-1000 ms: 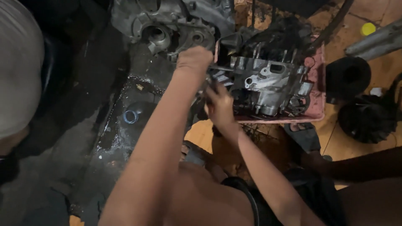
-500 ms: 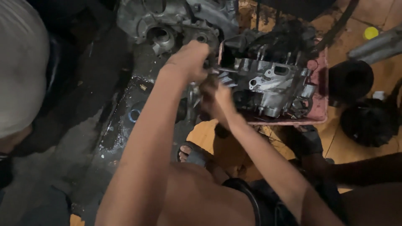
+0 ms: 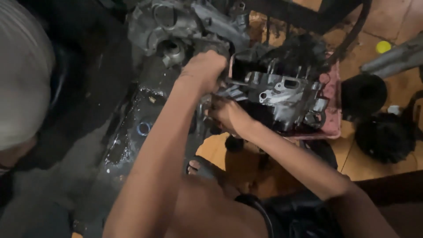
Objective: Cleaning and inspecting disassembled motorcycle engine components using a brush and small hand tools.
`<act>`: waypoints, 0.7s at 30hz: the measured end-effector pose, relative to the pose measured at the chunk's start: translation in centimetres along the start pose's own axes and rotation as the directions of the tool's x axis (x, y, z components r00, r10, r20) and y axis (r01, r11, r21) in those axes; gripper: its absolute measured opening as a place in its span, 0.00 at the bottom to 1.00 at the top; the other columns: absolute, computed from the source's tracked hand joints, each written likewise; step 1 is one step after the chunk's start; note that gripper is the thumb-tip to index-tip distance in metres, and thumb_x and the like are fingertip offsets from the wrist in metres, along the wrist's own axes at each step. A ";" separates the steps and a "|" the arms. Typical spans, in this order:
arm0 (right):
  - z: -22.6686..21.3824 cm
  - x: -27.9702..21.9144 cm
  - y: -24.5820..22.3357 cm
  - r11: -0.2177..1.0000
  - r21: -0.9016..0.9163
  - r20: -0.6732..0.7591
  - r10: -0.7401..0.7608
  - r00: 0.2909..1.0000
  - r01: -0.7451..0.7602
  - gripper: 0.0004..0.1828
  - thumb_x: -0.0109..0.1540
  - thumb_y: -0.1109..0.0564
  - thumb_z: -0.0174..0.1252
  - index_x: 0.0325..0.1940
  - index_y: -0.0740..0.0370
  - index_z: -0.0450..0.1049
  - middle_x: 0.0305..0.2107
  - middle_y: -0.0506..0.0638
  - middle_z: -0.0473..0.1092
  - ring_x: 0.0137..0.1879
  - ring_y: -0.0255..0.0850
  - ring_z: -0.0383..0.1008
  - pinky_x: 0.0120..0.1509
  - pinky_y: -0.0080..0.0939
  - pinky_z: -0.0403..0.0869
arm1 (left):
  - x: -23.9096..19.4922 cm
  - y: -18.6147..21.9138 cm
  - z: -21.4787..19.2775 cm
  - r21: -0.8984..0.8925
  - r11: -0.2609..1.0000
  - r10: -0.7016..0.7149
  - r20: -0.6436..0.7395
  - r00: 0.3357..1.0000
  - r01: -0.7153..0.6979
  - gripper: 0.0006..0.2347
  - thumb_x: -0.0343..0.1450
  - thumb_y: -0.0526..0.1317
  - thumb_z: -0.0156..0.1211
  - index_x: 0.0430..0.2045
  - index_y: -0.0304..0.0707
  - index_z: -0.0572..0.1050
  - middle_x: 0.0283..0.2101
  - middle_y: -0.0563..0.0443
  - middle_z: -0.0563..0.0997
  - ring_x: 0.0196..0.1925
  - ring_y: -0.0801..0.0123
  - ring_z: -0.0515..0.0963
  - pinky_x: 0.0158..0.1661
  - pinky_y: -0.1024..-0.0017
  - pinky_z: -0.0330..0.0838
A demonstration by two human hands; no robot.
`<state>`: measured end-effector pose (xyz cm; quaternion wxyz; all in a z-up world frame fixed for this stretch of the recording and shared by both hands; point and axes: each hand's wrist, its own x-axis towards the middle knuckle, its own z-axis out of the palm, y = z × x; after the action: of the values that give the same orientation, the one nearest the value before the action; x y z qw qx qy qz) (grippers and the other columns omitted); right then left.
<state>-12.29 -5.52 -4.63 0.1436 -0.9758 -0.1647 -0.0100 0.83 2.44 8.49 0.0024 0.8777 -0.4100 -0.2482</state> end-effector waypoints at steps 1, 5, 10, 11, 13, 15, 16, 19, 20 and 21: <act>-0.5 0.1 -0.3 0.997 -0.049 -0.059 -0.064 0.996 0.061 0.08 0.48 0.52 0.70 0.25 0.51 0.78 0.31 0.51 0.72 0.41 0.50 0.75 0.46 0.48 0.75 | 0.1 -0.1 0.3 0.021 1.000 0.010 -0.012 1.000 -0.010 0.16 0.65 0.38 0.72 0.44 0.32 0.79 0.48 0.34 0.80 0.51 0.37 0.82 0.46 0.46 0.82; 3.2 2.8 1.8 0.991 -0.105 -0.151 -0.093 0.984 0.077 0.11 0.49 0.51 0.74 0.21 0.48 0.76 0.24 0.43 0.72 0.34 0.45 0.76 0.42 0.47 0.76 | 0.6 0.1 1.2 0.047 0.999 -0.012 -0.072 0.997 0.016 0.15 0.65 0.41 0.73 0.41 0.34 0.81 0.45 0.36 0.82 0.48 0.37 0.84 0.44 0.46 0.82; 0.8 1.4 -3.7 0.969 -0.189 -0.184 -0.195 0.964 0.160 0.12 0.49 0.49 0.72 0.20 0.48 0.73 0.26 0.49 0.70 0.32 0.51 0.75 0.37 0.50 0.73 | 0.7 0.2 1.0 0.009 0.999 -0.042 -0.040 0.998 0.043 0.13 0.66 0.38 0.71 0.41 0.31 0.80 0.45 0.33 0.82 0.47 0.36 0.83 0.43 0.46 0.82; -0.4 1.6 -4.2 0.966 -0.213 -0.221 -0.193 0.956 0.146 0.14 0.52 0.52 0.73 0.19 0.52 0.72 0.24 0.49 0.69 0.31 0.51 0.74 0.33 0.48 0.72 | 0.8 0.1 1.2 0.010 0.999 -0.050 -0.039 0.998 0.051 0.13 0.65 0.38 0.72 0.39 0.31 0.81 0.43 0.34 0.83 0.45 0.36 0.84 0.42 0.46 0.82; 4.5 2.8 -1.6 0.957 -0.289 -0.248 -0.078 0.966 0.003 0.13 0.53 0.55 0.68 0.18 0.49 0.70 0.19 0.46 0.65 0.27 0.46 0.70 0.30 0.45 0.66 | 1.0 -0.1 1.4 0.026 0.999 -0.026 -0.062 0.998 0.028 0.12 0.65 0.37 0.71 0.39 0.32 0.81 0.43 0.34 0.83 0.45 0.36 0.84 0.41 0.46 0.82; 3.7 2.9 -2.6 0.930 -0.347 -0.267 0.028 0.963 -0.124 0.14 0.55 0.59 0.63 0.17 0.46 0.68 0.15 0.43 0.62 0.22 0.41 0.66 0.26 0.42 0.61 | 0.5 -0.4 1.9 0.029 0.999 -0.017 -0.070 0.997 0.019 0.11 0.65 0.37 0.70 0.38 0.32 0.81 0.42 0.34 0.84 0.45 0.36 0.84 0.41 0.46 0.82; 0.0 2.7 -4.0 0.977 -0.194 -0.150 0.059 0.987 -0.088 0.15 0.55 0.62 0.62 0.16 0.50 0.70 0.14 0.48 0.66 0.21 0.45 0.68 0.25 0.42 0.62 | 0.7 -0.4 1.5 0.025 1.000 -0.007 -0.060 0.998 0.009 0.12 0.66 0.40 0.70 0.38 0.32 0.81 0.43 0.35 0.84 0.46 0.36 0.84 0.41 0.46 0.82; 0.3 1.7 -3.6 0.994 -0.092 0.002 -0.061 0.998 0.061 0.09 0.52 0.58 0.70 0.29 0.55 0.74 0.28 0.56 0.71 0.36 0.54 0.73 0.27 0.48 0.71 | 0.4 0.2 0.1 0.033 0.999 0.003 -0.077 0.997 0.000 0.12 0.67 0.42 0.70 0.38 0.33 0.81 0.43 0.34 0.84 0.46 0.36 0.84 0.41 0.46 0.81; 2.5 0.9 -3.0 0.974 -0.130 0.059 -0.180 0.982 0.186 0.24 0.48 0.50 0.78 0.44 0.56 0.77 0.43 0.59 0.72 0.51 0.59 0.76 0.30 0.54 0.78 | -0.1 0.6 0.1 0.033 0.999 0.002 -0.081 0.997 0.001 0.12 0.66 0.41 0.71 0.37 0.32 0.81 0.43 0.33 0.84 0.46 0.35 0.84 0.42 0.47 0.81; -2.0 2.0 -4.2 0.974 -0.133 0.056 -0.176 0.983 0.183 0.24 0.48 0.50 0.78 0.44 0.56 0.77 0.43 0.59 0.72 0.51 0.59 0.76 0.30 0.54 0.78 | -0.3 0.7 -0.4 0.036 0.999 0.006 -0.083 0.997 -0.003 0.12 0.66 0.41 0.71 0.37 0.32 0.81 0.43 0.33 0.84 0.46 0.35 0.84 0.42 0.47 0.81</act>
<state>-11.74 -1.69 -1.40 0.0708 -0.9645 -0.2542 -0.0128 0.31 2.10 9.18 0.0040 0.8861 -0.4161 -0.2043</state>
